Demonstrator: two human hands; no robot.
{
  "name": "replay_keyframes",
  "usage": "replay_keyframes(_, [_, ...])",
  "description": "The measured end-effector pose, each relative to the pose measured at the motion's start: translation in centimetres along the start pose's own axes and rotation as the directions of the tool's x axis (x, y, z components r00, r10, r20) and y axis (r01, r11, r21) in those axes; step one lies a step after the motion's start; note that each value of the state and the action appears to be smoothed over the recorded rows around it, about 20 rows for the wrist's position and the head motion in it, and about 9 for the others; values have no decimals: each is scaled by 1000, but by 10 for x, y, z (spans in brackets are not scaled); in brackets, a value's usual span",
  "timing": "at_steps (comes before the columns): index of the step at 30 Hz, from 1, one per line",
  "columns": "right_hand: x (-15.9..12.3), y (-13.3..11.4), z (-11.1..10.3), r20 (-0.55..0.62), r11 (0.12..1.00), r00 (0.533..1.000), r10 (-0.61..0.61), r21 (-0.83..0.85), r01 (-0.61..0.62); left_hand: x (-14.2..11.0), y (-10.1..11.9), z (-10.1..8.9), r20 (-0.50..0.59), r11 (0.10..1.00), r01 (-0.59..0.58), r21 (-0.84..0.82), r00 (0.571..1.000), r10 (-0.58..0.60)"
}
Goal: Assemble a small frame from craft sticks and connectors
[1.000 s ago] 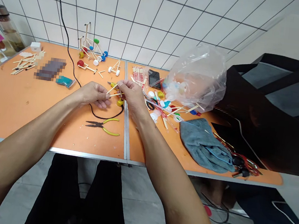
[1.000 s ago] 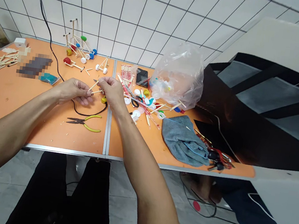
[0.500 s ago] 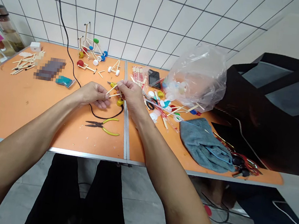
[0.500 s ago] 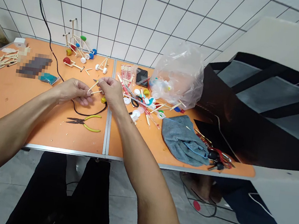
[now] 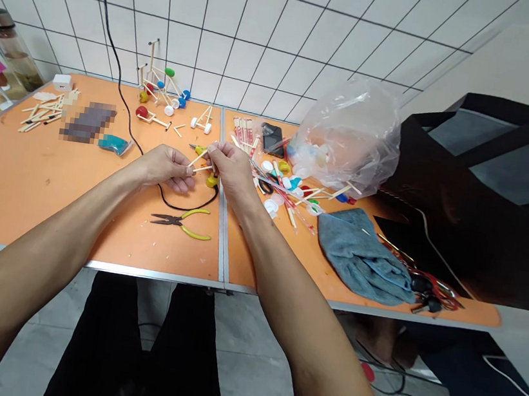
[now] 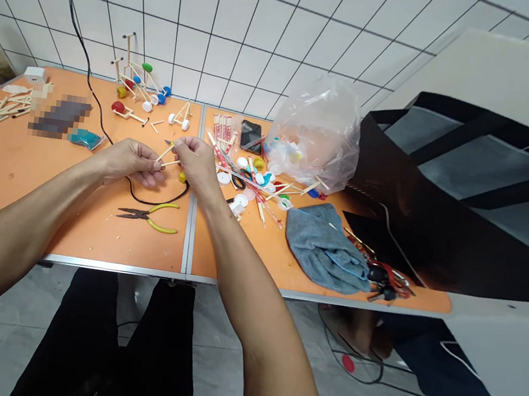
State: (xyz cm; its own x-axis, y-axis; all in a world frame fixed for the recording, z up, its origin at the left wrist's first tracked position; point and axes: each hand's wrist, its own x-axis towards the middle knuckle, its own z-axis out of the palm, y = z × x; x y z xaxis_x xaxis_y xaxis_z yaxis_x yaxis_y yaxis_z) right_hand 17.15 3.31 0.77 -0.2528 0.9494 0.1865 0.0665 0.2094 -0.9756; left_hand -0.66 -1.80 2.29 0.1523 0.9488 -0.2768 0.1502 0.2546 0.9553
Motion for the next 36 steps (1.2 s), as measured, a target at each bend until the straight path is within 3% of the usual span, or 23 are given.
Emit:
replay_keyframes(18, [-5, -5, 4, -60, 999, 998, 17, -28, -19, 1, -2, -1, 24, 1000, -9, 7, 1000, 9])
replay_keyframes(36, [-4, -4, 3, -41, 999, 999, 28, 18, -28, -1, 0, -1, -2, 1000, -9, -24, 1000, 9])
